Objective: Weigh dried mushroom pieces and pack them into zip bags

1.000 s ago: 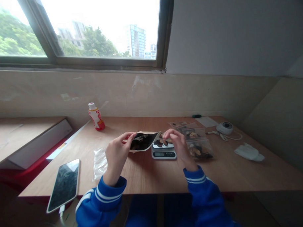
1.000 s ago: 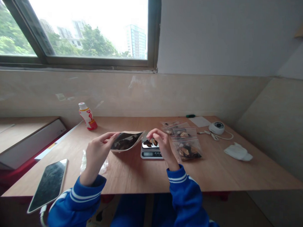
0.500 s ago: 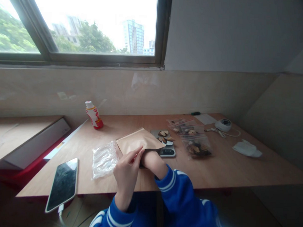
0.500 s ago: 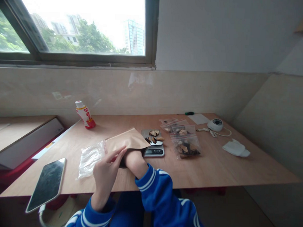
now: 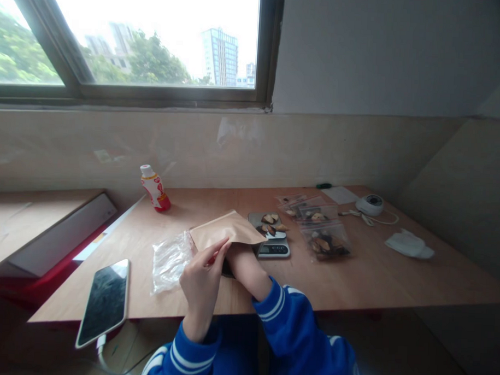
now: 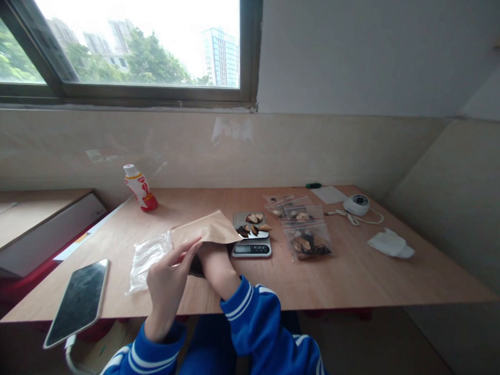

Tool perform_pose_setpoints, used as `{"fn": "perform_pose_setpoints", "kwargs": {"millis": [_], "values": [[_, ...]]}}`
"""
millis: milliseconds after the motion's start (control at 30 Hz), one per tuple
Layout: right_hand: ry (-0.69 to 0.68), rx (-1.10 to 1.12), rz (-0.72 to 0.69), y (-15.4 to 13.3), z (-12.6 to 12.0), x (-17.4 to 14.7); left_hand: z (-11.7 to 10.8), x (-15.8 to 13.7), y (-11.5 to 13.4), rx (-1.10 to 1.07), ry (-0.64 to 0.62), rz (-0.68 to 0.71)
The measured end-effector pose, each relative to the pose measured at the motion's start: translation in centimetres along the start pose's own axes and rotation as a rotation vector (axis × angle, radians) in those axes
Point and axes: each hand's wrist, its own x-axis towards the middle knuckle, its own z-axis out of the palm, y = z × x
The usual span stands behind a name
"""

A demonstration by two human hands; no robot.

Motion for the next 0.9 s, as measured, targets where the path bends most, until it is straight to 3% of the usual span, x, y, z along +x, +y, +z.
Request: {"fn": "perform_pose_setpoints", "kwargs": {"millis": [133, 233, 333, 433, 533, 667, 767, 900], "values": [[-0.006, -0.069, 0.057, -1.4, -2.9, -3.0, -0.3, 0.8, -0.4, -0.008, -0.03, -0.054], [0.087, 0.103, -0.002, -1.5, -5.3, -5.4, -0.4, 1.5, -0.8, 0.0, -0.038, -0.111], [0.205, 0.43, -0.005, 0.2, -7.6, -7.2, -0.6, 2.3, -1.2, 0.027, -0.025, -0.155], [0.339, 0.595, 0.094, 3.8, -8.7, -7.7, -0.8, 3.1, -1.8, 0.032, 0.033, -0.172], [0.469, 0.574, 0.208, 7.7, -8.2, -6.2, -0.9, 3.6, -2.3, 0.021, 0.075, -0.158], [0.543, 0.264, 0.329, 10.8, -6.4, -2.8, -1.0, 3.8, -2.5, 0.003, 0.069, -0.14], [0.476, 0.128, 0.349, 11.2, -5.3, -1.9, -1.1, 3.7, -2.5, 0.004, 0.065, -0.124], [0.454, 0.157, 0.314, 9.9, -4.2, -4.0, -1.2, 3.7, -2.6, 0.026, 0.066, -0.134]]}}
